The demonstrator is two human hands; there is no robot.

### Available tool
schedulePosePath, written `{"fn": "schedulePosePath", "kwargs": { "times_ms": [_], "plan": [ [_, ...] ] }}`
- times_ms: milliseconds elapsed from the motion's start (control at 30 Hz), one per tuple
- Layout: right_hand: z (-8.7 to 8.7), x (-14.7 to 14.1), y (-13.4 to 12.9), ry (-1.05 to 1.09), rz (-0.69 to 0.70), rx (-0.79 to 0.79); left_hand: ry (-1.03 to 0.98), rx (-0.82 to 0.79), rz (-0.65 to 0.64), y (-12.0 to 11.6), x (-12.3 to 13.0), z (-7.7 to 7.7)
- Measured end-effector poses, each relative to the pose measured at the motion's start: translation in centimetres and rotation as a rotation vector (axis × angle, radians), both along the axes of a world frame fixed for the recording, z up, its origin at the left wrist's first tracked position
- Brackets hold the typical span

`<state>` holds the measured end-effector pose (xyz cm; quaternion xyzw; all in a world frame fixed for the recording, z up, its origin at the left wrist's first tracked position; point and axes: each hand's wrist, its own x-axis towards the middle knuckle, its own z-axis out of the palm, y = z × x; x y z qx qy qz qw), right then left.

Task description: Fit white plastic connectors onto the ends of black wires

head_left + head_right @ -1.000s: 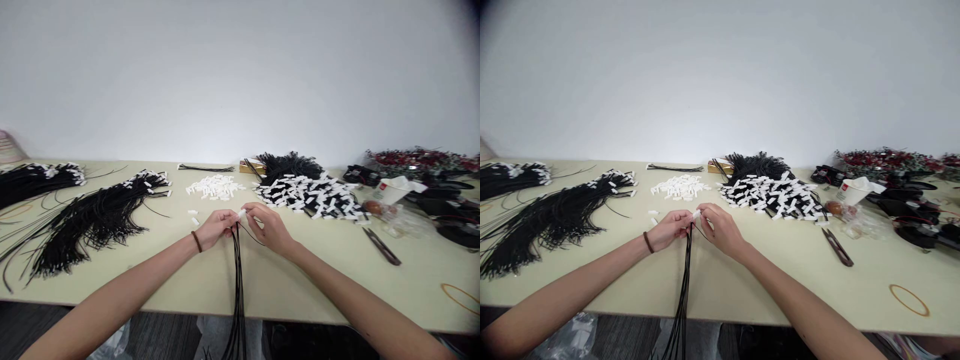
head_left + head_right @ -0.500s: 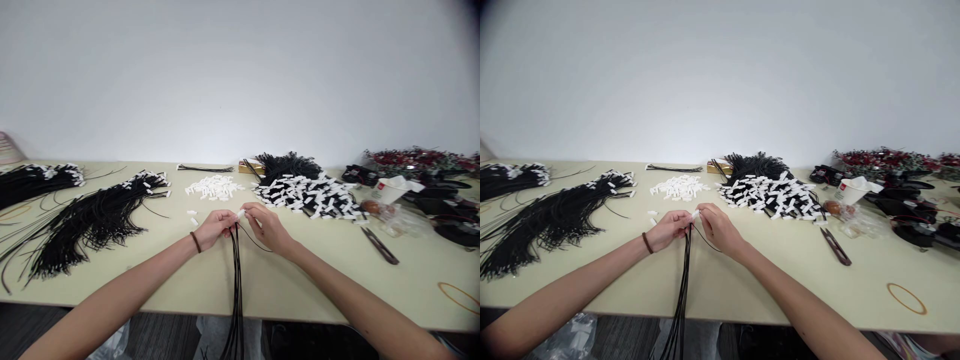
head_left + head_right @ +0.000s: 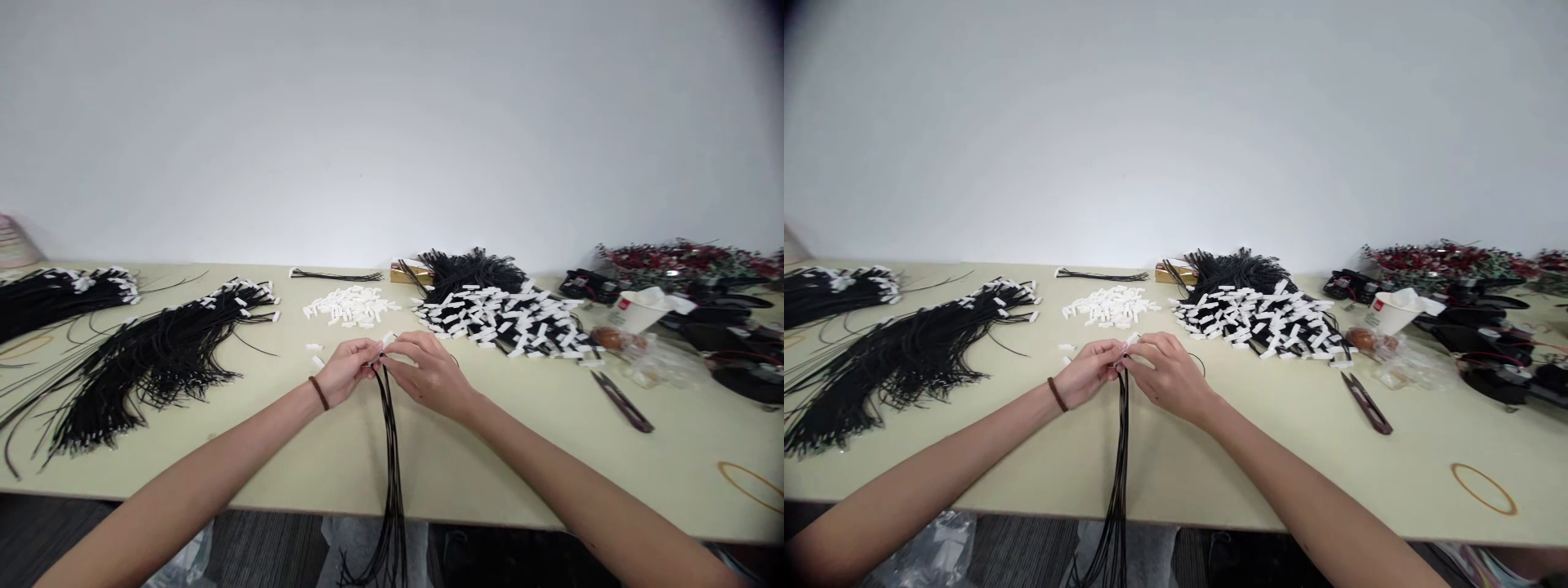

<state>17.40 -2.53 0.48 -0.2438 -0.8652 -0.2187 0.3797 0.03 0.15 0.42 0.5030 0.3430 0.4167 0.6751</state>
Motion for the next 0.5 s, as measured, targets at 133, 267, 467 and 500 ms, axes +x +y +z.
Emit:
{"fn": "schedulePosePath", "kwargs": {
  "times_ms": [133, 267, 467, 500],
  "plan": [
    [-0.07, 0.02, 0.24, -0.011, 0.047, 0.103, -0.004, -0.020, -0.029, -0.08, 0.07, 0.00],
    [0.14, 0.42, 0.55, -0.107, 0.091, 0.140, 0.013, -0.026, -0.031, -0.12, 0.12, 0.02],
    [0.09, 0.76, 0.89, -0.181, 0.132, 0.140, 0.031, -0.027, -0.031, -0.16, 0.08, 0.13],
    [-0.03, 0.66, 0.87, -0.152, 0.140, 0.109, 0.032, -0.023, -0.033, -0.18, 0.08, 0.14]
  ]
}}
